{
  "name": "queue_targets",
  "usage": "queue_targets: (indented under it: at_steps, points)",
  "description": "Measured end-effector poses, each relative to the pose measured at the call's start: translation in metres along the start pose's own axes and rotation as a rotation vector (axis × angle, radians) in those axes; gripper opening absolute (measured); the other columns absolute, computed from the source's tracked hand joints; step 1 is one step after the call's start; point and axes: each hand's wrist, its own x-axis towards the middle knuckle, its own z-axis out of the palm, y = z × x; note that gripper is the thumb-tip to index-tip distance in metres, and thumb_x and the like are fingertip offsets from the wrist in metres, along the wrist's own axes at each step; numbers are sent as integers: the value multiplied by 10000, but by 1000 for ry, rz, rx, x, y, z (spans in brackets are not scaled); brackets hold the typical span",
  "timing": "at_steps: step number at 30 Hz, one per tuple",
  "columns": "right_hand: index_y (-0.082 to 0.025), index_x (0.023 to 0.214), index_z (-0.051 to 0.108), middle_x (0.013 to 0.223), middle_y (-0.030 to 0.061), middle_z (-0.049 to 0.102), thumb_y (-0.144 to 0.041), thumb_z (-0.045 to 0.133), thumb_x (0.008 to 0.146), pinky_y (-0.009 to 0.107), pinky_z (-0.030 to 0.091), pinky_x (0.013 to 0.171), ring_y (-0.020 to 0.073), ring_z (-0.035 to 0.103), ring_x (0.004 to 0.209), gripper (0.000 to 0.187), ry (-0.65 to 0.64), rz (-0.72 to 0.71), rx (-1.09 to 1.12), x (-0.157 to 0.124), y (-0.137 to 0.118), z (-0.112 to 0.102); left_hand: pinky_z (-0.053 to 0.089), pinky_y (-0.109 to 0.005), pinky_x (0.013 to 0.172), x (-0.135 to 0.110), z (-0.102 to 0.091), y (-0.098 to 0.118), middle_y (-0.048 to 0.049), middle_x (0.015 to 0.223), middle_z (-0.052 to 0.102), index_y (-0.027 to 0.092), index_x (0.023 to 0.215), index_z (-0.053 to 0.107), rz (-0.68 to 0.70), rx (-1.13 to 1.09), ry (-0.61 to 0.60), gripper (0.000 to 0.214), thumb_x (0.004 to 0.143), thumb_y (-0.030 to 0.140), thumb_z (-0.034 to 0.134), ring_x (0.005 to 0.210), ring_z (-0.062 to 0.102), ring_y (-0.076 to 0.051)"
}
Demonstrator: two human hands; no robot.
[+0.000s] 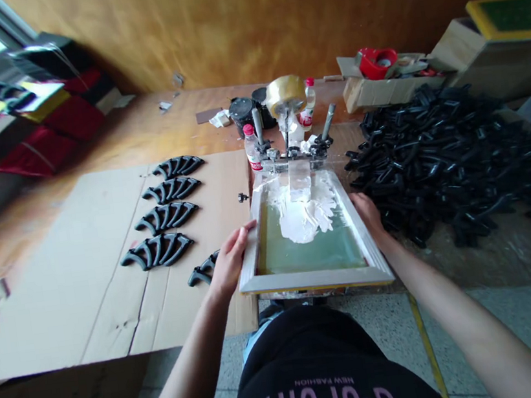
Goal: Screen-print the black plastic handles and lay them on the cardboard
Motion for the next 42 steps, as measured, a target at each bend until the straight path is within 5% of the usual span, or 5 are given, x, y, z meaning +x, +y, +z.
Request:
queue_targets:
  at_steps: [5, 10, 25, 35, 42]
  points:
    - [-164, 1331, 498, 1363, 167, 451, -311, 660, 819, 468, 396, 998, 334, 445, 1224, 557, 173, -68, -58, 52, -43, -15, 483, -235, 612, 7, 7, -59, -5, 776, 688, 229, 1442, 445, -168, 8, 31, 778, 744, 444, 714, 666, 620, -151]
    - [-155, 1031, 630, 1026, 114, 640, -180, 590, 857, 368, 434, 870, 262, 551, 997, 180, -170, -237, -131, 54, -100, 5, 498, -253, 626, 19, 10, -82, -6, 752, 690, 220, 1349, 548, -201, 60, 79, 662, 731, 391, 712, 683, 637, -171]
    - [-167, 996, 669, 957, 107, 653, -97, 433, 896, 333, 393, 759, 233, 539, 933, 266, -249, -583, -68, -16, -88, 3, 488, -249, 659, 18, 5, -97, -48, 860, 718, 222, 1325, 565, -130, 122, 54, 637, 777, 536, 644, 767, 654, -184]
    - [-308, 1371, 505, 1132, 33, 661, -366, 640, 871, 319, 464, 815, 212, 611, 943, 521, -40, -262, 91, 67, -90, -31, 442, -218, 537, 2, 2, -39, -7, 740, 678, 213, 1334, 551, -108, 23, 38, 686, 748, 543, 685, 593, 595, -137]
    - [-165, 1152, 632, 929, 79, 688, -395, 458, 944, 337, 478, 775, 210, 624, 820, 356, 184, 209, 174, 88, 10, -49, 503, -225, 585, 18, 24, 61, -36, 886, 682, 194, 1017, 668, 304, -252, 154, 428, 895, 562, 485, 707, 630, -133]
